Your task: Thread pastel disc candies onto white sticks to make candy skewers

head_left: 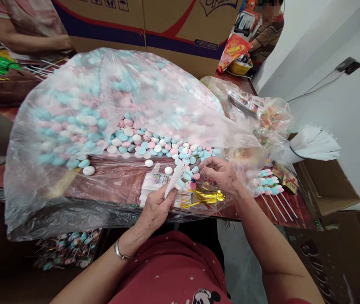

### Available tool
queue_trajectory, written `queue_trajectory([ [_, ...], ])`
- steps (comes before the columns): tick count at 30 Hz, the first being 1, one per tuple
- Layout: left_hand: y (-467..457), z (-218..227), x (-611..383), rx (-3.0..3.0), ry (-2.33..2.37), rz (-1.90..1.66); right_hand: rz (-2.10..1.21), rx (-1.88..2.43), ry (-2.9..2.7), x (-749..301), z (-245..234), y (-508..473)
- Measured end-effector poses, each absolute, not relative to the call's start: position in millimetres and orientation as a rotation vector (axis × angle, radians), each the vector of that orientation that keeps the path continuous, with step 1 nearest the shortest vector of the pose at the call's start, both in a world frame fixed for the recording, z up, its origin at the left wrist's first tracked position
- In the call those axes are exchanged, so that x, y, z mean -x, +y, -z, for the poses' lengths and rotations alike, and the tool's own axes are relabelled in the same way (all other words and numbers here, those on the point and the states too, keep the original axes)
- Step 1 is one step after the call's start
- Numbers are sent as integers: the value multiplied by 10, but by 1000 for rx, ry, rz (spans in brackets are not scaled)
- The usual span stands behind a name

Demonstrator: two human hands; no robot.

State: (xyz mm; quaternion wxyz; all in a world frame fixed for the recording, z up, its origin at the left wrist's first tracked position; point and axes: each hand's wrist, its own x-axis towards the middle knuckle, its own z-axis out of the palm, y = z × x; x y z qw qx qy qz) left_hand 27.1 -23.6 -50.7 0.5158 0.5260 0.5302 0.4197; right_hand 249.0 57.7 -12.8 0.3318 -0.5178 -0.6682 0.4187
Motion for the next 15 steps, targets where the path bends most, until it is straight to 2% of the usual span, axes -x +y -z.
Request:
queue_trajectory([
  [2, -233, 498, -271, -1278, 1268, -992, -1381, 1273, -1446, -2414, 115, 571],
  [5, -231, 498, -273, -1290, 1272, -966, -1556, 1204, -1210, -2344, 98, 573],
  [11, -224, 524, -280, -1299, 1274, -955, -1616, 1158, -1214, -2325, 71, 564],
  [15, -228, 544, -271, -1303, 1259, -955, -1570, 1170, -1420, -2361, 45, 564],
])
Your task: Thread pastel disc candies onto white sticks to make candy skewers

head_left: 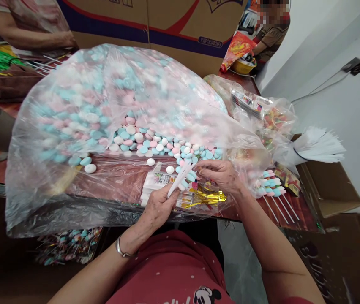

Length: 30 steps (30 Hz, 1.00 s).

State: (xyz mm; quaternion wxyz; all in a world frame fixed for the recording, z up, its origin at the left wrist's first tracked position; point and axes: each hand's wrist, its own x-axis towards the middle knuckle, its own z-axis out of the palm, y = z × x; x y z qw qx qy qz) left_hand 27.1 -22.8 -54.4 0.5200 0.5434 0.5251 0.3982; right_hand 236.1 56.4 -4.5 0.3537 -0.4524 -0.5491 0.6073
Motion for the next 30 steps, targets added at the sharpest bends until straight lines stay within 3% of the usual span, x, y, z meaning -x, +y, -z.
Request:
queue_trajectory([
  [10, -239, 547, -240, -1336, 1209, -967, -1369, 1209, -1735, -2396, -2, 526],
  [19, -242, 527, -240, -1346, 1167, -992, -1711, 1069, -1417, -2394, 102, 533],
  [30, -252, 512, -230, -1324, 1137, -1016, -1713, 975, -1535, -2256, 73, 484],
])
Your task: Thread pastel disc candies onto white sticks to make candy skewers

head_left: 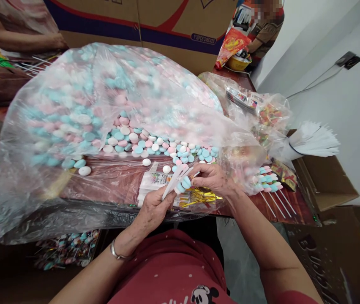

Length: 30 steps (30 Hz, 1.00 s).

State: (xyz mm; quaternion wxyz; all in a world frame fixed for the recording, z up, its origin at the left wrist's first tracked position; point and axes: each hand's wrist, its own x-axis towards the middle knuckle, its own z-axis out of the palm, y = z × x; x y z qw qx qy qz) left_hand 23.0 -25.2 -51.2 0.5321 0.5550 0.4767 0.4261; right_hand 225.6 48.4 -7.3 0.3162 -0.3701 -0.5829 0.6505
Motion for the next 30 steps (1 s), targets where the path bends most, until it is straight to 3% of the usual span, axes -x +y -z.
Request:
queue_trajectory([
  [3, -267, 540, -242, -1218, 1183, -1067, -1629, 1063, -1586, -2303, -24, 511],
  [9, -293, 602, -265, -1055, 1207, -1138, -743, 1440, -1928, -2548, -46, 691],
  [15, -290, 590, -272, -1009, 1231, -1126, -363, 1547, -2428, -2546, 70, 692],
  [26, -299, 640, -264, -1043, 1227, -1109, -429, 1714, -2427, -2256, 86, 719],
  [30, -301, 599, -259, -1076, 1238, -1100, -452, 1501, -2268, -2393, 11, 766],
])
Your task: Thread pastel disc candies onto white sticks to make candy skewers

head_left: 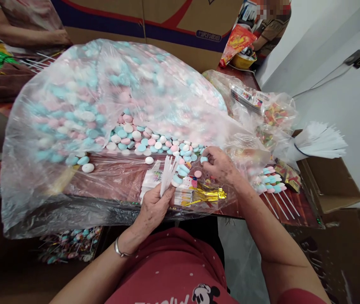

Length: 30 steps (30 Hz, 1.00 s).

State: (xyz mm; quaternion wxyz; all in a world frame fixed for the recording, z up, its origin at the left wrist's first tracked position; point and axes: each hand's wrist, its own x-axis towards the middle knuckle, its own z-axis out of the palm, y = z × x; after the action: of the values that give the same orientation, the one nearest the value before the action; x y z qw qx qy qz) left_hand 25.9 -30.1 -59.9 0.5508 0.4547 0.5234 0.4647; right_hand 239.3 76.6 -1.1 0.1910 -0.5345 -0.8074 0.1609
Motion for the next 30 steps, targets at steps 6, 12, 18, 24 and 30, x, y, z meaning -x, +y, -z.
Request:
queue_trajectory([
  [6, -300, 617, -263, -1079, 1219, -1103, -571, 1303, -2383, -2473, 56, 645],
  [12, -303, 650, -254, -1100, 1203, -1122, -325, 1170, -2543, -2496, 84, 590],
  [18, -307, 645, -247, -1096, 1199, -1127, -187, 1128, -2784, -2487, 138, 549],
  [24, -308, 629, -252, -1094, 1219, -1111, -236, 1328, -2705, -2467, 206, 673],
  [30, -302, 619, -256, -1119, 1227, -1101, -16, 1440, -2712, -2394, 190, 780],
])
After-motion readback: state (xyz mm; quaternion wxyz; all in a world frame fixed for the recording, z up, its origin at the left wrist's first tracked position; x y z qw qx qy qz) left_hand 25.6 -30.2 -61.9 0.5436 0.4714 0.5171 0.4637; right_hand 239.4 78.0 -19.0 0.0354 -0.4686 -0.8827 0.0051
